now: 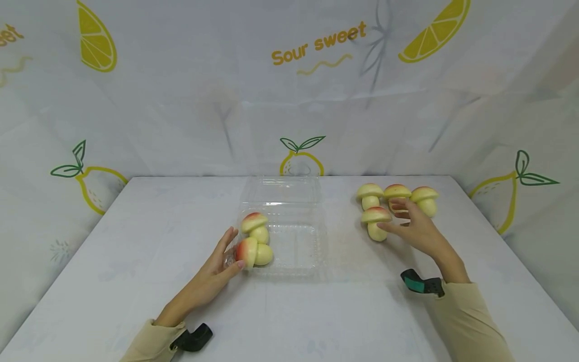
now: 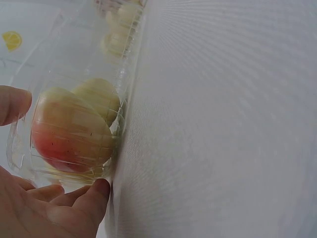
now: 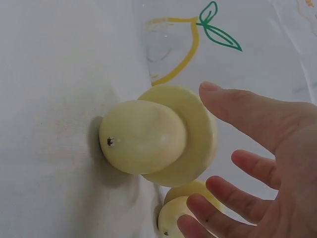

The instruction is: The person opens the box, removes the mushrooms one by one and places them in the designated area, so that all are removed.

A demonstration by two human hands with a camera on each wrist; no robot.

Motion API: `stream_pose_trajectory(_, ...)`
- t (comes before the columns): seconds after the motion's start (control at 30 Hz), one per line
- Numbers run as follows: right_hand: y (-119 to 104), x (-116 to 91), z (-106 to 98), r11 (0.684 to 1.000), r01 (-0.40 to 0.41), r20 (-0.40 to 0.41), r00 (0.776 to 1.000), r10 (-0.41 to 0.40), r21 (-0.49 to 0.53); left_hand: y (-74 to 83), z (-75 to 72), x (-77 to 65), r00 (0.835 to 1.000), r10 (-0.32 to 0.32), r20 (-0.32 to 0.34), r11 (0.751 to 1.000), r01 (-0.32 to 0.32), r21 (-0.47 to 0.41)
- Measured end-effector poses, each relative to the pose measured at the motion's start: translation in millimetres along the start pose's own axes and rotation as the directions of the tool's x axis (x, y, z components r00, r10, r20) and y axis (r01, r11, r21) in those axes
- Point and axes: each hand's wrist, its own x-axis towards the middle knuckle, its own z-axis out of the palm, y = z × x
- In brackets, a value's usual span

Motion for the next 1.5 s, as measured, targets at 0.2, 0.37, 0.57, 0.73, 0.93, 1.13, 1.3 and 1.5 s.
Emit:
stream_pose_trajectory(0.2,-5.8,-1.9,-3.4,0.999,0.024,-0.035,0.999,-0.025,-0.02,-0.7,-0.2,0.1,1.0,0.0,-0.001,1.0,0.0,-0.004)
stream_pose_trajectory(0.37,-12.2,-2.9,-4.1,0.997,0.07,-0.058,0.996,-0.072,-0.03,-0.6,-0.1,0.0,1.0,-0.006,-0.003,1.0,0.006,0.006)
stream_pose_trajectory(0.57,-24.8,-5.6,0.0,0.989,0.146,-0.09,0.985,-0.144,0.01,-0.6,0.0,0.0,1.0,-0.01,-0.006,1.0,0.01,0.001)
stream_pose_trajectory(0.73,-37.7,-9.7,6.2,0.986,0.167,-0.093,0.982,-0.165,0.009,-1.2,0.1,0.0,1.0,-0.011,-0.006,1.0,0.011,-0.001)
stream_pose_trajectory(0.93,-48.9,-12.8,15.2,0.986,0.169,-0.078,0.983,-0.169,0.001,-2.3,0.3,0.0,1.0,-0.008,-0.005,1.0,0.008,0.007)
stream_pose_trajectory(1.13,-55.8,-12.0,24.4,0.977,0.211,-0.081,0.975,-0.207,0.032,-2.4,0.4,0.2,1.0,-0.008,-0.006,1.0,0.008,-0.002)
stream_pose_trajectory(1.3,-61.4,-10.6,34.5,0.966,0.256,-0.072,0.965,-0.253,0.04,-2.9,0.2,0.5,1.0,-0.008,-0.005,1.0,0.008,-0.005)
stream_pose_trajectory(1.5,-70.3,-8.5,49.8,0.955,0.297,-0.042,0.954,-0.295,0.031,-3.4,-0.1,0.8,1.0,-0.004,-0.005,1.0,0.004,0.002)
